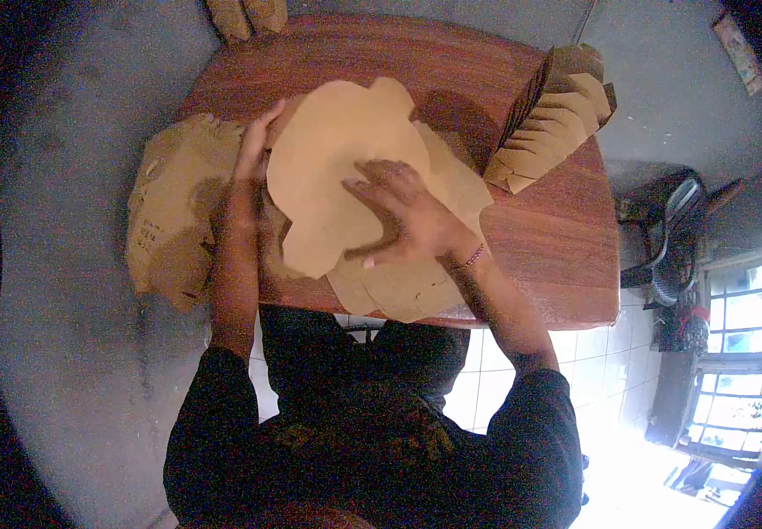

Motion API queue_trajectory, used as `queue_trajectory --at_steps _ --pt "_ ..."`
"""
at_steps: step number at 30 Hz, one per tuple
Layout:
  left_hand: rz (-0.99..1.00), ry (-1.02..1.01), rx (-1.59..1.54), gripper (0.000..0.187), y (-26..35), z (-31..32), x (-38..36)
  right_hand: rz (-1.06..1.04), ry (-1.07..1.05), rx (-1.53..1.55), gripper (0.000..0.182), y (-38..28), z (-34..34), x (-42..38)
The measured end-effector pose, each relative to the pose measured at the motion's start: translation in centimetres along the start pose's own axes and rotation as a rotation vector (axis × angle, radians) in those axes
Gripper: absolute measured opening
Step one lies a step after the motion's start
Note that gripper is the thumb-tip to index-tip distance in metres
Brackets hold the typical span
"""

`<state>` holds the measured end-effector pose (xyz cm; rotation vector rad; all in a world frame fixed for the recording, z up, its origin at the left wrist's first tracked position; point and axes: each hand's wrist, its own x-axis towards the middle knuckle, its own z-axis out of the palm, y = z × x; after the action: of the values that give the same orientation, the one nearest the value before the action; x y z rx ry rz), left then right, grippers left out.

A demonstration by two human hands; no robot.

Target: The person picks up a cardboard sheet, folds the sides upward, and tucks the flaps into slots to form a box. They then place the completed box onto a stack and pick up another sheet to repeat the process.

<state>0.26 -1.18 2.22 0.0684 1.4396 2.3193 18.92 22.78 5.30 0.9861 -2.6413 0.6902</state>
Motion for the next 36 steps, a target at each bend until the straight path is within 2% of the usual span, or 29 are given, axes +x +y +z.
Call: queue_trajectory --at_steps 2,5,8,11,13,14,15,18,19,21,22,24,27,30,33,36 --pt "0.045 0.004 -0.156 0.036 0.5 0.3 -0.4 0.006 -0.042 -0.007 0.090 -0.7 0.4 0.2" --pt "0.078 -0.022 -0.331 0.035 0.2 -0.3 0.1 0.032 0.139 0.000 0.091 -0.6 2.3 0.3" --pt "0.076 -0.506 -0.547 0.037 -1.1 -2.7 1.5 0.104 0.252 0.008 0.089 0.4 2.4 0.0" --pt "0.223 -0.261 -0.456 0.031 0.5 2.3 -3.4 0.190 0.411 0.020 0.059 0.7 1.0 -0.9" --pt "0.497 -0.484 -0.338 0.031 0.4 1.5 -3.1 0.291 0.565 0.062 0.038 0.9 0.7 -1.1" --pt "0.603 -0.424 -0.263 0.030 0.4 1.2 -2.9 0.355 0.684 0.084 0.027 1.0 0.7 -1.1" --pt "0.704 -0.353 -0.186 0.029 0.5 1.0 -2.7 0.451 0.769 0.174 0.023 1.4 0.8 -1.4" --pt "1.083 0.050 0.545 0.032 1.7 0.6 -2.8 0.662 0.959 0.592 0.017 2.6 0.8 -1.6" --pt "1.030 0.054 0.523 0.033 1.9 1.1 -3.1 0.717 1.008 0.759 0.017 2.9 0.9 -1.5" --pt "0.922 0.059 0.479 0.037 1.8 2.4 -3.9 0.849 0.976 0.810 0.016 3.4 1.4 -1.3" --pt "0.948 0.088 0.536 0.039 1.6 2.4 -3.7 0.916 0.958 0.833 0.016 3.3 1.5 -1.3" --pt "0.998 0.144 0.653 0.042 1.3 2.2 -3.0 0.872 0.995 1.047 0.019 2.0 1.6 -0.1" --pt "1.227 0.336 1.196 0.042 2.2 1.1 -2.6 0.869 0.948 1.379 0.025 0.9 1.8 0.8" --pt "1.179 0.349 1.453 0.048 3.4 2.4 -6.4 0.860 0.871 1.575 0.031 2.5 2.8 0.6" --pt "0.389 0.099 1.154 0.054 2.8 2.4 -10.9 0.914 0.855 1.607 0.033 3.5 3.0 0.3" --pt "0.503 -0.099 1.222 0.059 -0.2 0.5 -12.2 0.909 0.873 1.650 0.034 2.9 2.6 0.5"
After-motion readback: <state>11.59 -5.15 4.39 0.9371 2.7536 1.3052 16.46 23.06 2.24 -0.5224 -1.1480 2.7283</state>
